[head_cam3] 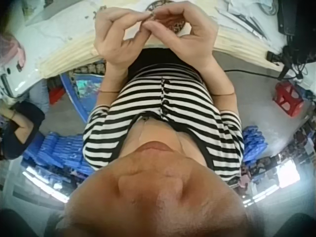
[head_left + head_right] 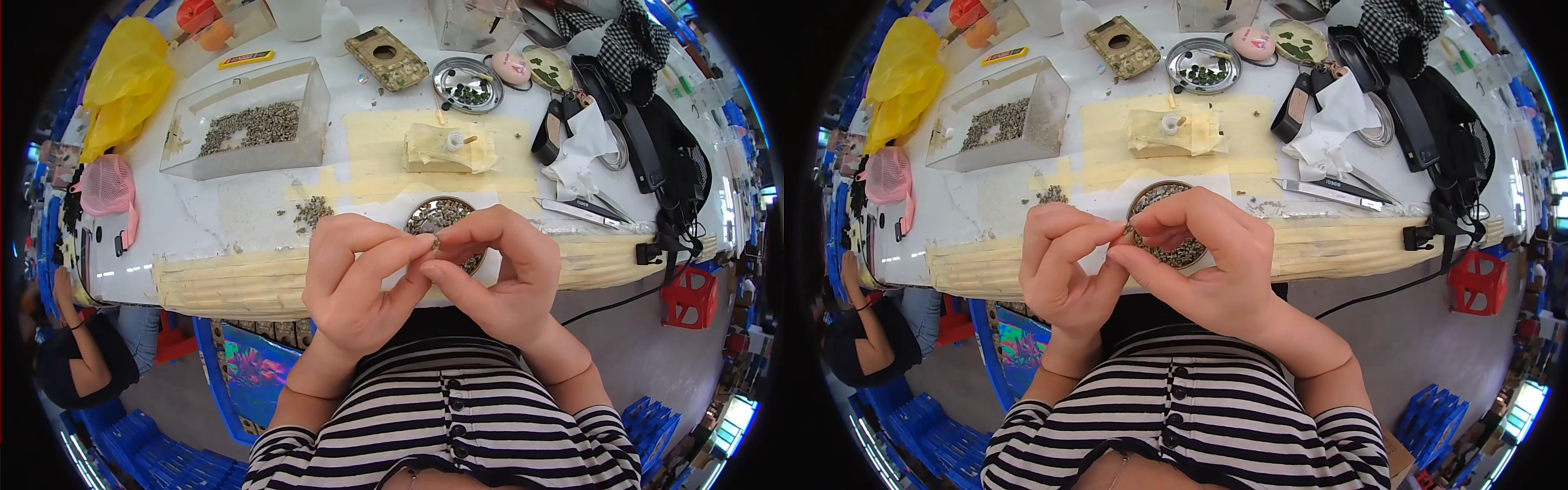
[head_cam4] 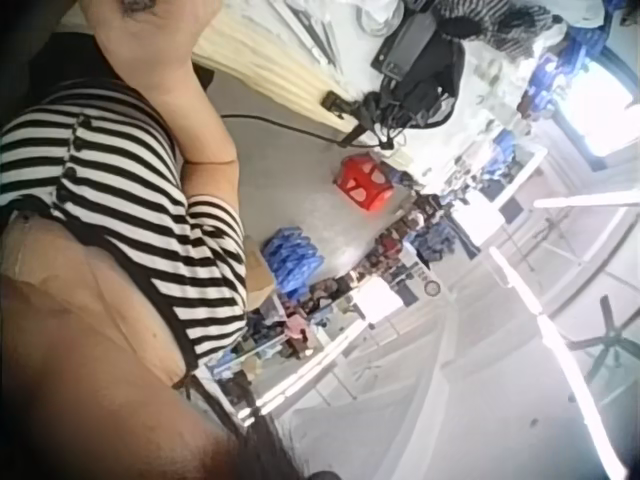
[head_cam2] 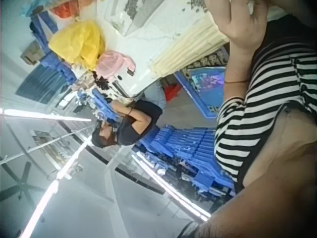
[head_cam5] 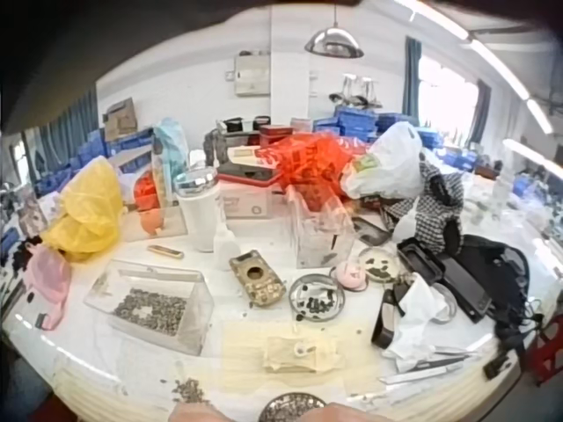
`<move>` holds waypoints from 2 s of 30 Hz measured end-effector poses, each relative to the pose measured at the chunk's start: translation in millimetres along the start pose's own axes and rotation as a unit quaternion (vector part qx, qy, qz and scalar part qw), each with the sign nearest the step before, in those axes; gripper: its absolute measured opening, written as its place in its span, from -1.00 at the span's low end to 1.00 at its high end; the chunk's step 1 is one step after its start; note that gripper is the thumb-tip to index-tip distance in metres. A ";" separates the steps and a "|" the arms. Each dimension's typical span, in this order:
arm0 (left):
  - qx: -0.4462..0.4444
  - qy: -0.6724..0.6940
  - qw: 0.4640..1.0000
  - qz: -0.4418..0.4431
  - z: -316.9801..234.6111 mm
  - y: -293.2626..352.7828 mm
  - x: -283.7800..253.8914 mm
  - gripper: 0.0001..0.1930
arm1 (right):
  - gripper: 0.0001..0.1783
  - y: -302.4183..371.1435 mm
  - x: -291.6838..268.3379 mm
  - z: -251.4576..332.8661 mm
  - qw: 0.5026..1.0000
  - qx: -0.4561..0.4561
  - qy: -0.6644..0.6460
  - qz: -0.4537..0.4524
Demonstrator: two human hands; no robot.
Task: Assemble small plastic components and adhesive parts onto toy tank models at a workbench.
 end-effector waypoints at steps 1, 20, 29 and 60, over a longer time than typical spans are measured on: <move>0.009 -0.015 1.000 0.011 -2.0 -1.1 0.7 -0.71 | -0.82 -0.7 -0.5 0.7 1.000 -0.004 0.013 0.004; -0.043 0.091 0.995 -0.005 9.7 2.7 -5.6 -0.72 | -0.86 3.1 10.5 -10.8 0.930 0.219 -0.272 0.113; -0.047 0.050 0.997 -0.024 13.0 0.0 -2.1 -0.72 | -0.68 0.0 3.2 21.0 0.965 -0.204 0.162 -0.038; -0.074 0.072 0.994 -0.025 19.0 5.1 0.6 -0.73 | -0.74 -6.2 3.7 14.2 0.976 -0.178 0.122 -0.030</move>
Point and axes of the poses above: each hand's wrist, its own y-axis away from the middle knuckle, its own x-axis out of the palm, z = x × y, the point moved 5 cm from there along -y, towards the middle knuckle, and after that the axes turned 4 degrees about y, right-handed, at the moved point
